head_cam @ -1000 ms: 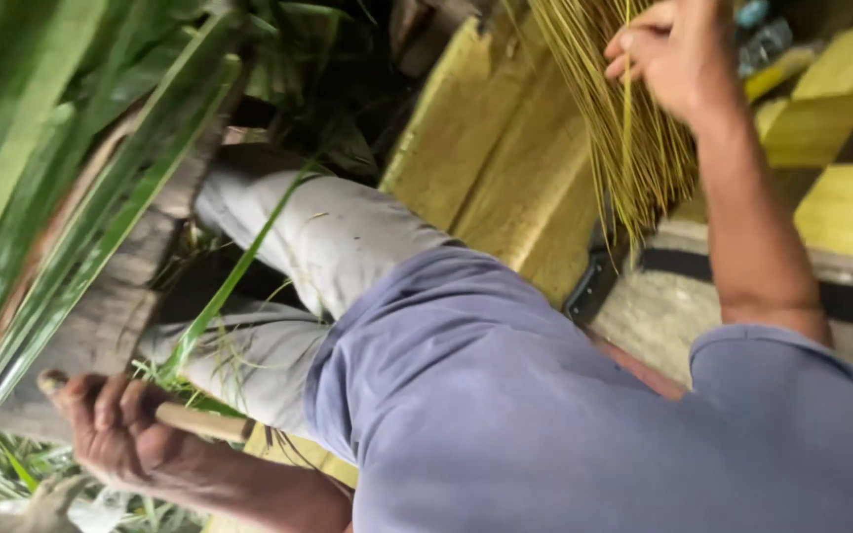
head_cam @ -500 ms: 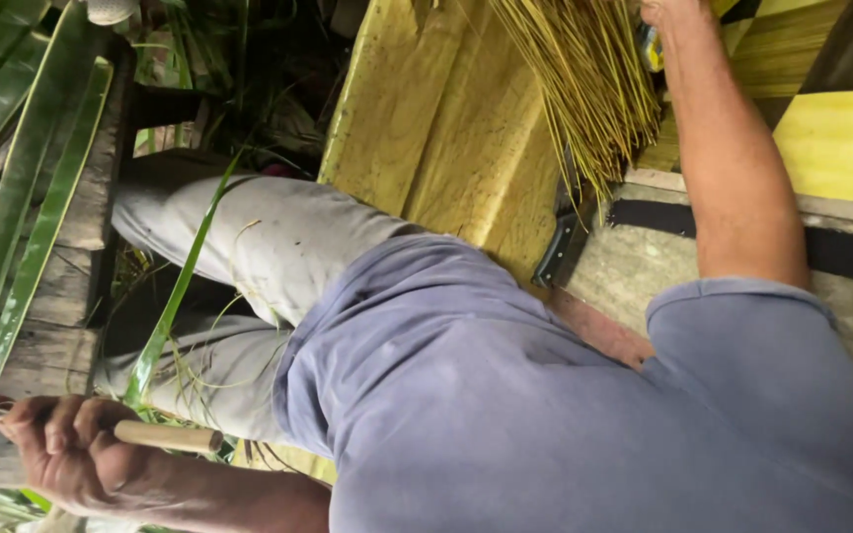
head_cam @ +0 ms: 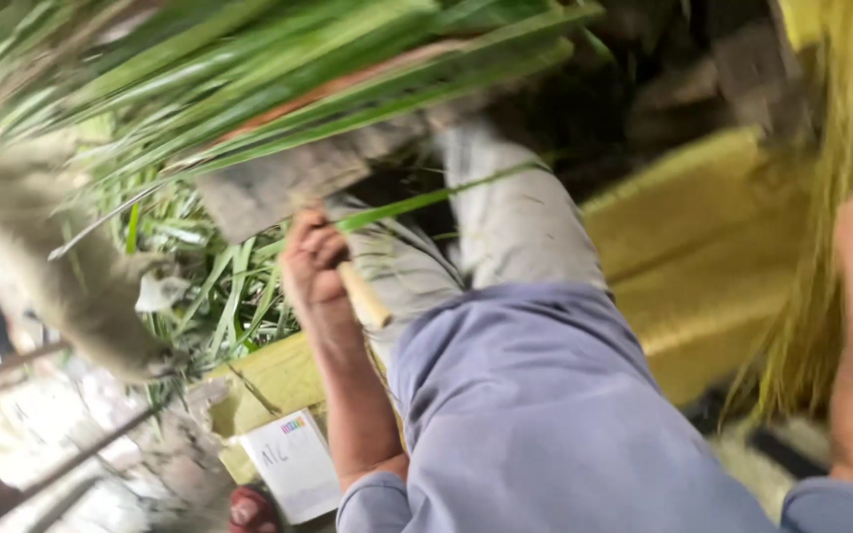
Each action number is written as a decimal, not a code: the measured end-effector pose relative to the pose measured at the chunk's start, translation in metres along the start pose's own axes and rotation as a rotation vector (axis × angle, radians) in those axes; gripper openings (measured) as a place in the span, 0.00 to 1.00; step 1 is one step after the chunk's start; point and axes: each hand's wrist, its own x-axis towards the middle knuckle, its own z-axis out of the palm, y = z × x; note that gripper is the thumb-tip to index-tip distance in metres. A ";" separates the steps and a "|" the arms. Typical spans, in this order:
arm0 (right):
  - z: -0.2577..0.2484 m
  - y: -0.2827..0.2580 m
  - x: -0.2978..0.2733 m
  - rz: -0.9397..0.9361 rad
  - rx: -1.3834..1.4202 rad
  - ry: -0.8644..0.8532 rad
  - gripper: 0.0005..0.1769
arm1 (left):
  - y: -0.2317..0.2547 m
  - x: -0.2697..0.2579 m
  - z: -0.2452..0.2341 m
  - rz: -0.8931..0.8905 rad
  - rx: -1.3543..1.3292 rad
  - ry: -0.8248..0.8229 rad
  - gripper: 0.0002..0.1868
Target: Strip the green leafy portion from palm leaves to extract the rigid midribs.
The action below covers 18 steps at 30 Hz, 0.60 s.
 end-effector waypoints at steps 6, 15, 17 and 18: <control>-0.087 -0.245 0.198 -0.338 0.382 0.130 0.25 | -0.034 0.004 -0.040 -0.043 -0.129 0.031 0.10; -0.037 -0.424 0.316 -0.589 0.722 0.019 0.11 | -0.058 -0.001 -0.077 -0.106 -0.135 -0.234 0.14; -0.024 -0.446 0.342 -0.665 0.676 0.080 0.09 | -0.059 -0.001 -0.079 -0.096 -0.163 -0.243 0.15; -0.021 -0.455 0.354 -0.711 0.638 0.132 0.06 | -0.060 0.000 -0.080 -0.117 -0.166 -0.198 0.14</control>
